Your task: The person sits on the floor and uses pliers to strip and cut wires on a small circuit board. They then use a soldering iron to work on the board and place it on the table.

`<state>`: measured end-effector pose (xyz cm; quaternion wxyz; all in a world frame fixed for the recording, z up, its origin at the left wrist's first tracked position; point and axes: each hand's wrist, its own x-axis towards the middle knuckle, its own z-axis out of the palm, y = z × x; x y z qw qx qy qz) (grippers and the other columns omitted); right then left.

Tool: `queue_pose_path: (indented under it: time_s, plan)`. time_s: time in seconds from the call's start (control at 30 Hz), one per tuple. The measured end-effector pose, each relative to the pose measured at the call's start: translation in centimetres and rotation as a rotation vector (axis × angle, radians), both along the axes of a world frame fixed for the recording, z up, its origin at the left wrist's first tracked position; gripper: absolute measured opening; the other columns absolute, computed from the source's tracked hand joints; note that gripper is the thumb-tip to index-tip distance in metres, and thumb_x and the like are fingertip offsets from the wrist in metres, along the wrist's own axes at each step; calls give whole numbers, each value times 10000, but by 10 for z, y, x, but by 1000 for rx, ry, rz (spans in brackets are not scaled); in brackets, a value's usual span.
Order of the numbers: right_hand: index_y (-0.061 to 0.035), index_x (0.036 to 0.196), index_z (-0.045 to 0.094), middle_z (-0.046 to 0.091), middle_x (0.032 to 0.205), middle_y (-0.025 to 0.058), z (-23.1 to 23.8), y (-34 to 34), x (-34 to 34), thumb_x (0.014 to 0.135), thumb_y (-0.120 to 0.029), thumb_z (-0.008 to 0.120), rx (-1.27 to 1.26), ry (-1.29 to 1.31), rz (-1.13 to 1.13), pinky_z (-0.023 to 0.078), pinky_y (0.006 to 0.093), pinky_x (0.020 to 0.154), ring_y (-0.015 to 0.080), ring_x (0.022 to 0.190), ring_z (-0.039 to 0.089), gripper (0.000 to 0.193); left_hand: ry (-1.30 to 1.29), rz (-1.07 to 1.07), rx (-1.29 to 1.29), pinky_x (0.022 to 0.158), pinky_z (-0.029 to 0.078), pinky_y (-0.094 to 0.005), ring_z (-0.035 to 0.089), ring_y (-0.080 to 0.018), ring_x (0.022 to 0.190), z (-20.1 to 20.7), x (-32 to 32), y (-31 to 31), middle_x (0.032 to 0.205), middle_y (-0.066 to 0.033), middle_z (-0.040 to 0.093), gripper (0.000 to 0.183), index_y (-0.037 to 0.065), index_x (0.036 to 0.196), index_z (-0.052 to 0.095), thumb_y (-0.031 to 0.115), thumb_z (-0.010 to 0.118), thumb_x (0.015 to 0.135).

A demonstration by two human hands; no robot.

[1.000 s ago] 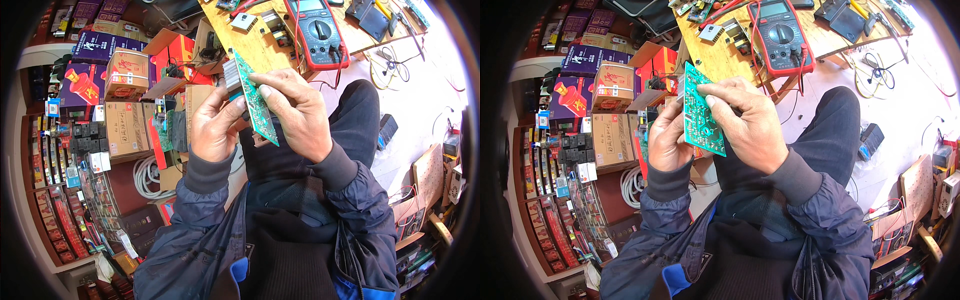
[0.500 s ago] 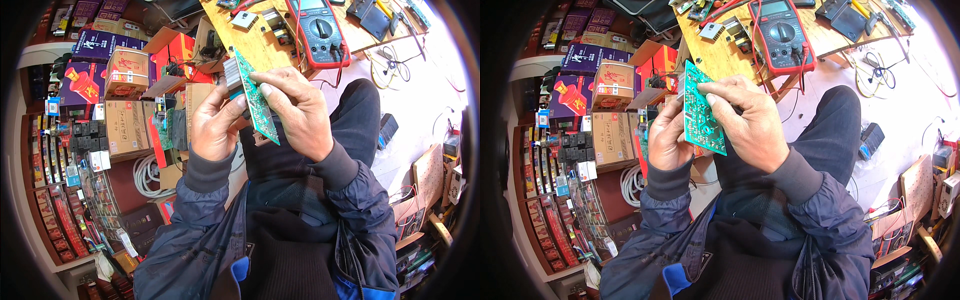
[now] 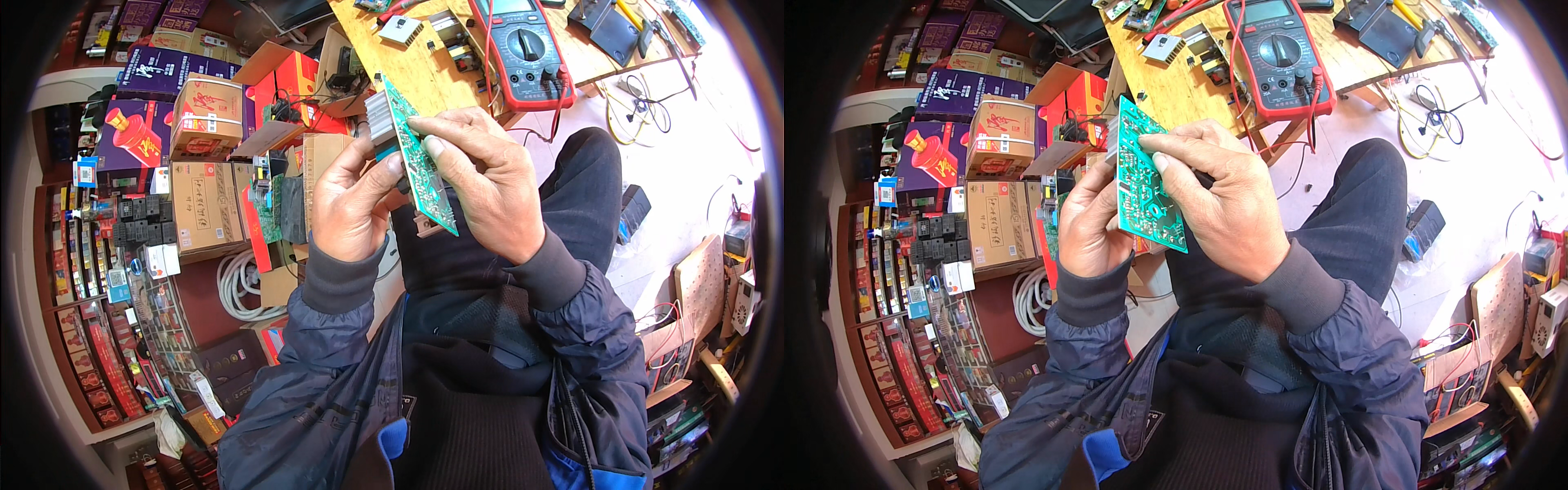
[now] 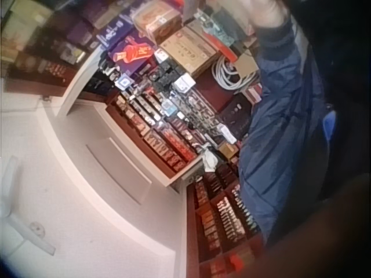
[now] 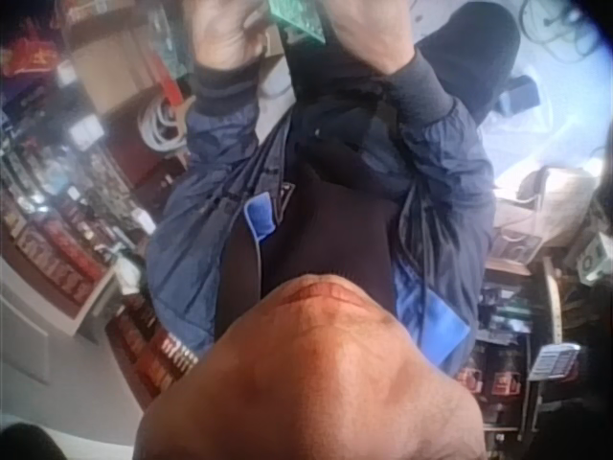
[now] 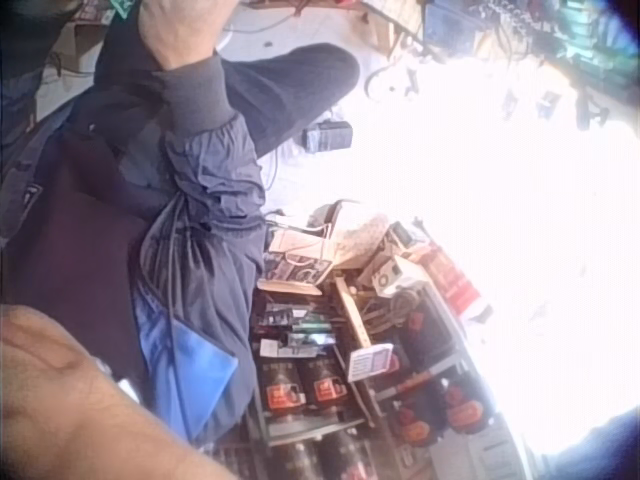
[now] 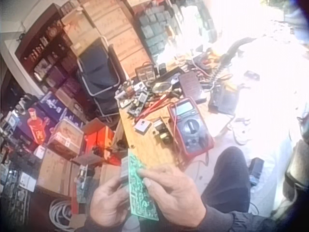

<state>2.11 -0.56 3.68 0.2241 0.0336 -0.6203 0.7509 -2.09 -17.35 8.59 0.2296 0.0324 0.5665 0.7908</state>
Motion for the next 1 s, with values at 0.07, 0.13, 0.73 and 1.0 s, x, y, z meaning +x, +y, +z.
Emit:
queue_pose_path:
  time_s: [0.07,0.13,0.73,1.0]
  plan:
    - [-7,1206,749,676,1053,144,0,0,0,961,-56,635,1,-1,7,504,306,860,207,975,638,274,1,-1,-4,763,644,-270,731,-158,998,0,0,0,1212,-122,700,408,-39,1391,557,29,655,1001]
    - [-7,1210,747,676,1066,152,0,0,0,956,-53,630,13,4,6,506,308,870,213,987,641,284,-1,6,-13,764,644,-270,731,-158,998,0,0,0,1215,-122,699,408,-39,1393,556,30,653,1003]
    - [-20,1206,753,684,1093,186,0,1,0,921,-53,609,56,-5,1,502,345,920,261,1029,654,321,4,-16,36,836,648,-325,721,-187,1052,0,-1,0,1246,-144,684,419,-50,1410,535,20,638,1010]
    - [-30,1210,757,685,1075,186,1,1,0,916,-53,615,58,0,-4,508,347,899,264,997,661,327,5,-4,42,840,649,-341,718,-200,1062,0,-1,-1,1245,-145,679,409,-54,1394,540,19,647,1006]
